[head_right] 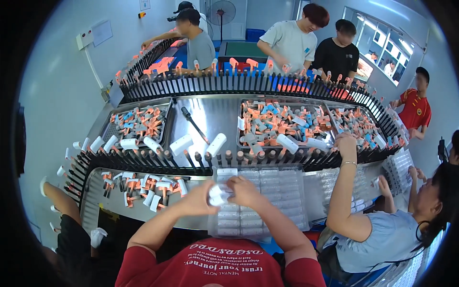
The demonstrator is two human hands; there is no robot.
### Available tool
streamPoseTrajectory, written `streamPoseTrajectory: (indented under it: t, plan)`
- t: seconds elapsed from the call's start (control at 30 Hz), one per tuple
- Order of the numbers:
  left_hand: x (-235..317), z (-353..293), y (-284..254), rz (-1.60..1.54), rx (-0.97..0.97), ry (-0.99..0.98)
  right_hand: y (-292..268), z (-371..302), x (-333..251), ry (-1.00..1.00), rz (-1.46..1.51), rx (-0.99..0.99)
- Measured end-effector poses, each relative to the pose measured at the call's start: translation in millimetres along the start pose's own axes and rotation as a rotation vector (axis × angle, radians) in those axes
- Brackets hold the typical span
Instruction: The person assembles small plastic toy parts by hand on a factory production line.
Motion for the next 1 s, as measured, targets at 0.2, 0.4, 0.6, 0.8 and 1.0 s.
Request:
streamPoseTrajectory:
  t: [0.2,0.4,0.6,0.8,1.0]
  plan:
    - [20,51,-56,-0.337,0.376,0.075,8,11,-30,-0.065,-0.299,-0.019]
    - [57,109,-81,0.232,0.45,0.47,5,16,-15,-0.085,-0.161,-0.04]
    - [16,144,-107,0.54,0.014,0.378,-15,-10,-19,0.081,0.149,0.061]
    - [-11,109,-124,0.485,0.039,0.148,-31,-39,8,0.287,0.142,0.042]
    - [-48,66,-137,0.471,0.503,-0.01,-29,-47,17,0.346,0.151,0.028]
Point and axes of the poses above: each hand's wrist, its own z-axis towards the middle knuckle, its own y-axis out of the palm, x = y × z, the point moved 3 cm from there along z, towards the middle knuckle, and after that the axes turned 8 degrees about x, right-handed, at the moved point
